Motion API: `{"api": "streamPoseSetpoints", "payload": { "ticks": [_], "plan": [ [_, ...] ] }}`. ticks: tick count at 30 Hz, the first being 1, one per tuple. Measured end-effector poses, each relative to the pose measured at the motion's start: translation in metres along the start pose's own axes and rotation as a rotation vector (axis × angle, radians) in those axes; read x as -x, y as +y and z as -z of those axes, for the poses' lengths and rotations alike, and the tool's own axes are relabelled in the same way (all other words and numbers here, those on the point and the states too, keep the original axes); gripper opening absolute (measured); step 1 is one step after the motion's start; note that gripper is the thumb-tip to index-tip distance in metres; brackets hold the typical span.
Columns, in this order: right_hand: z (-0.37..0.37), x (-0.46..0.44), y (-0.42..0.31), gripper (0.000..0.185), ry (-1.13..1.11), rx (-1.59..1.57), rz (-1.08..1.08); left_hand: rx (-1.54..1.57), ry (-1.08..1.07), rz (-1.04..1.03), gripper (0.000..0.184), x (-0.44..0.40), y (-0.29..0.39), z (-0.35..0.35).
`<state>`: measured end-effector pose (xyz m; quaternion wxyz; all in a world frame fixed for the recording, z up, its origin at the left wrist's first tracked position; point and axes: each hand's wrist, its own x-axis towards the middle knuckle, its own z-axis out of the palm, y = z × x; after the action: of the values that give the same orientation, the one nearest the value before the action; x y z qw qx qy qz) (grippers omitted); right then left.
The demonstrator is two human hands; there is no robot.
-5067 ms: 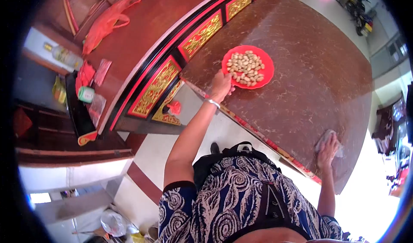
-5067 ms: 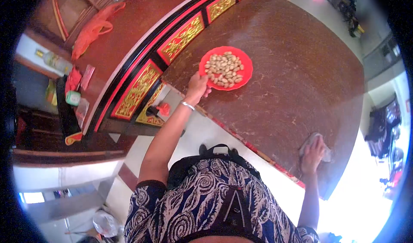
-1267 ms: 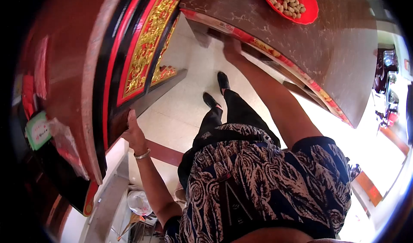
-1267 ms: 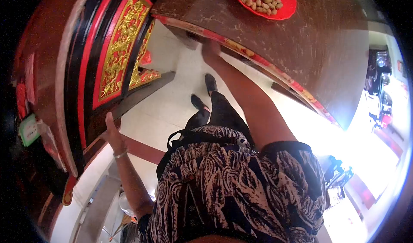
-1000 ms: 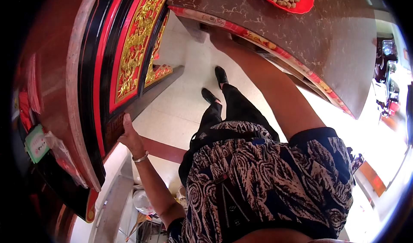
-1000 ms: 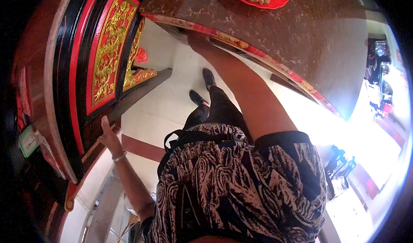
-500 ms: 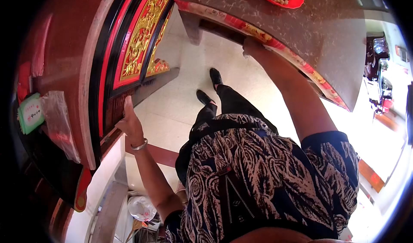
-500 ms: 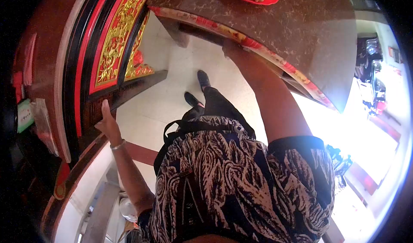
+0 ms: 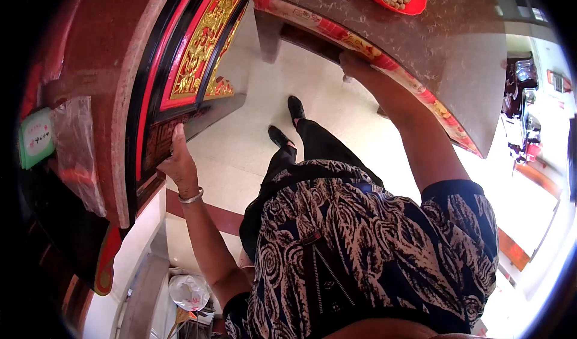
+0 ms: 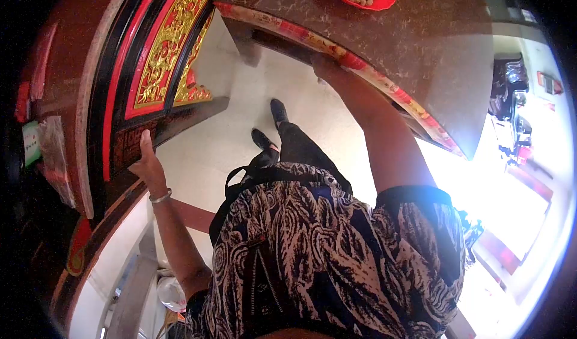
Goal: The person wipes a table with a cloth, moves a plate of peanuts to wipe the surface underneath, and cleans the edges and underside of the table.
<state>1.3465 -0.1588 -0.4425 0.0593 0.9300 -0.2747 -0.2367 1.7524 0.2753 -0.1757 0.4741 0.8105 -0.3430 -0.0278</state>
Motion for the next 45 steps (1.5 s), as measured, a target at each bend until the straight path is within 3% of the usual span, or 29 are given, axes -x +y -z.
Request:
{"api": "streamPoseSetpoints", "payload": {
  "ticks": [1,3,5,6,8,10,12,15,17,20,21,22,23,24,26,29,31,33,35,38,40,42,45],
  "plan": [
    [0.015,0.007,-0.006,0.029,0.025,-0.158,-0.128,-0.001,-0.06,0.08,0.032,0.0,0.003,0.003],
    [0.082,0.026,-0.021,0.025,-0.091,-0.166,-0.128,0.0,-0.121,0.16,0.035,-0.003,0.015,0.003],
    [0.151,0.048,-0.041,0.022,-0.202,-0.11,-0.08,0.29,0.102,0.196,0.033,-0.009,0.036,-0.005],
    [0.169,0.053,-0.044,0.021,-0.185,-0.064,-0.045,0.292,0.103,0.196,0.033,-0.009,0.044,-0.007],
    [0.173,0.058,-0.048,0.018,-0.137,0.015,0.015,0.328,0.142,0.153,0.032,-0.011,0.054,-0.008],
    [0.174,0.061,-0.055,0.015,-0.097,0.382,0.103,0.278,0.129,0.11,0.032,-0.012,0.049,-0.005],
    [0.142,0.046,-0.044,0.012,-0.096,0.383,0.167,0.236,0.12,0.076,0.033,-0.013,0.041,-0.006],
    [0.15,0.054,-0.044,0.01,-0.136,0.316,0.276,0.315,0.122,0.185,0.037,-0.013,0.037,-0.01],
    [0.146,0.059,-0.046,0.015,-0.17,0.261,0.319,0.362,0.16,0.081,0.041,-0.013,0.042,-0.011],
    [0.113,0.079,-0.067,0.018,0.121,-0.173,0.342,0.278,0.147,0.144,0.037,-0.013,0.037,-0.01],
    [0.12,0.09,-0.076,0.019,-0.121,-0.08,0.418,0.309,0.161,0.119,0.038,-0.012,0.038,-0.011],
    [0.118,0.103,-0.085,0.02,-0.246,-0.238,0.335,0.313,0.157,0.119,0.038,-0.011,0.038,-0.011],
    [0.112,0.112,-0.098,0.021,-0.3,-0.198,0.148,0.351,0.159,0.114,0.04,-0.011,0.038,-0.01],
    [0.108,0.121,-0.098,0.022,-0.332,-0.42,0.055,0.384,0.16,0.115,0.044,-0.011,0.038,-0.011],
    [0.086,0.15,-0.099,0.031,-0.114,-1.302,-0.219,0.374,0.18,0.106,0.041,-0.011,0.044,-0.011],
    [0.039,0.163,-0.084,0.031,0.162,-0.952,-0.367,0.309,0.138,0.12,0.037,-0.01,0.029,-0.008],
    [0.005,0.175,-0.07,0.024,0.355,-1.679,-0.502,0.305,0.145,0.182,0.036,-0.01,0.033,-0.007],
    [0.041,0.185,-0.061,0.022,0.485,-1.79,-0.499,0.262,0.136,0.179,0.037,-0.01,0.056,-0.003],
    [0.047,0.182,-0.043,0.021,0.447,-1.818,-0.931,0.224,0.131,0.187,0.037,-0.011,0.062,-0.005],
    [0.067,0.181,-0.037,0.025,0.629,-2.101,-0.899,0.241,0.16,0.181,0.038,-0.015,0.051,-0.004],
    [0.074,0.169,-0.03,0.028,0.644,-2.088,-0.811,0.226,0.147,0.146,0.041,-0.017,0.047,-0.003],
    [0.069,0.155,-0.029,0.029,0.631,-2.041,-0.455,0.174,0.145,0.132,0.043,-0.016,0.043,-0.001],
    [0.069,0.138,-0.028,0.03,0.581,-1.865,-0.501,0.148,0.149,0.135,0.047,-0.015,0.039,-0.001]
  ]
}}
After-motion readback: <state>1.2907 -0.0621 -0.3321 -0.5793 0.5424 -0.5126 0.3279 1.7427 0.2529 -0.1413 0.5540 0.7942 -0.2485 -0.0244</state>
